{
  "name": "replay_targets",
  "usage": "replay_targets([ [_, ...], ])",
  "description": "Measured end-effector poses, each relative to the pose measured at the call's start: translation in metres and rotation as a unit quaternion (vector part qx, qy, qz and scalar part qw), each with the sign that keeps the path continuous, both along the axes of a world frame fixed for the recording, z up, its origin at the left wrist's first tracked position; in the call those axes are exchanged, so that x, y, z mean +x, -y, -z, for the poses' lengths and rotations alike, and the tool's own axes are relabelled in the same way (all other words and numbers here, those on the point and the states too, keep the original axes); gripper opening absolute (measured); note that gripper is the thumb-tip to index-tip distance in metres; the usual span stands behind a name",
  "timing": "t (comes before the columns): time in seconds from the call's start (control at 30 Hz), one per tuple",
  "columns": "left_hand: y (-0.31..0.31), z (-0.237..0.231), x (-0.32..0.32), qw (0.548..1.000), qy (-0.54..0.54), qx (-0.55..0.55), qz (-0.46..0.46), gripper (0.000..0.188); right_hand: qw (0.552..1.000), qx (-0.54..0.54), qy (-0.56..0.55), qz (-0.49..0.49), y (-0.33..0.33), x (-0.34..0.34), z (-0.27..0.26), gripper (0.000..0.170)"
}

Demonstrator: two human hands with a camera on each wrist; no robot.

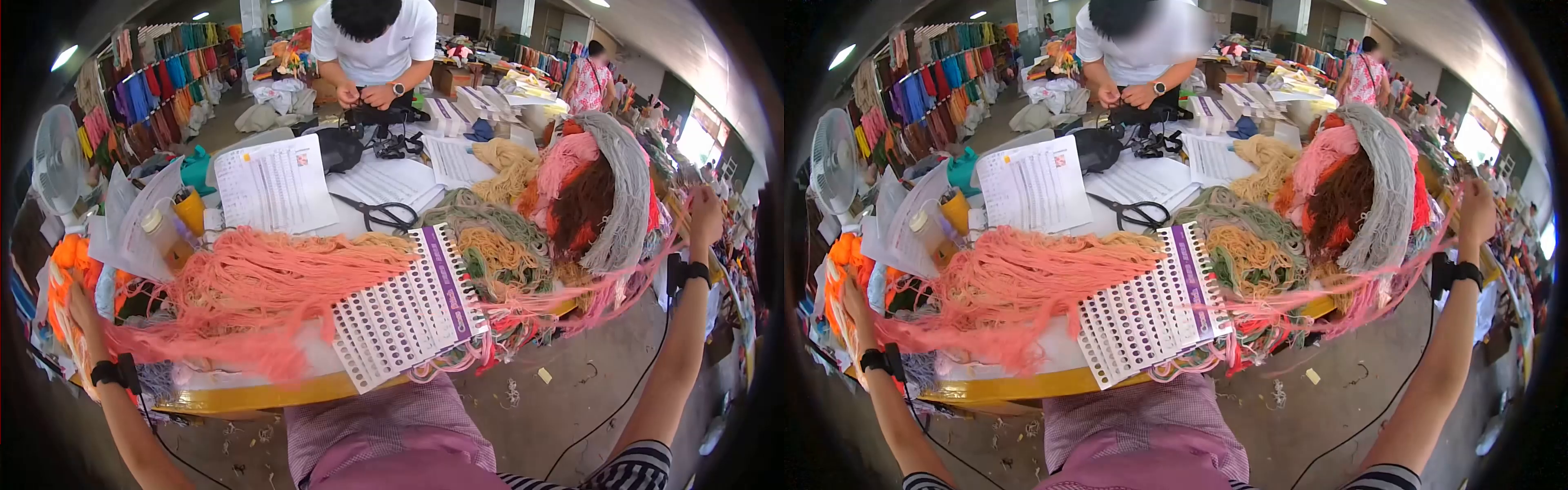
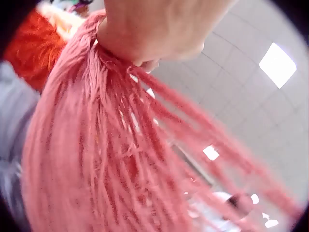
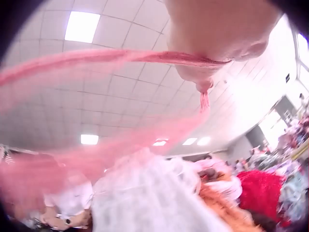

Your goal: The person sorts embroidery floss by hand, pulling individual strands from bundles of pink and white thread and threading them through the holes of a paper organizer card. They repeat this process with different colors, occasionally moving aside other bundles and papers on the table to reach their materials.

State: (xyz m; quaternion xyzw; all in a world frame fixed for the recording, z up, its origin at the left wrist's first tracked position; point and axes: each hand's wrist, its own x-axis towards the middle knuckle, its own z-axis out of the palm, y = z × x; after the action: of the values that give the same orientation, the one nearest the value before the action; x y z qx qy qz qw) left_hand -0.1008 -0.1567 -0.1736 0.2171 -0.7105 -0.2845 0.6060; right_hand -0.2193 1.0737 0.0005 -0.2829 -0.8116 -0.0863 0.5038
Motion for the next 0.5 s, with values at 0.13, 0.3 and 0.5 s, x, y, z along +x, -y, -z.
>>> replay_targets([
  [0.13, -0.103, -0.042, -0.023, 0.925, -0.051, 0.250, 0.281, 0.023, 0.985, 0.154, -0.041, -0.064, -0.007, -0.017, 0.006, 0.027],
  [0.3, -0.372, -0.089, -0.087, 0.718, -0.053, 0.413, 0.557, 0.037, 0.866, -0.280, -0.048, -0.412, 0.184, -0.035, 0.036, 0.026],
  [0.5, -0.558, -0.029, -0.131, 0.627, 0.252, 0.364, 0.642, 0.024, 0.716, -0.180, 0.104, -0.666, 0.357, -0.046, 0.151, 0.018],
])
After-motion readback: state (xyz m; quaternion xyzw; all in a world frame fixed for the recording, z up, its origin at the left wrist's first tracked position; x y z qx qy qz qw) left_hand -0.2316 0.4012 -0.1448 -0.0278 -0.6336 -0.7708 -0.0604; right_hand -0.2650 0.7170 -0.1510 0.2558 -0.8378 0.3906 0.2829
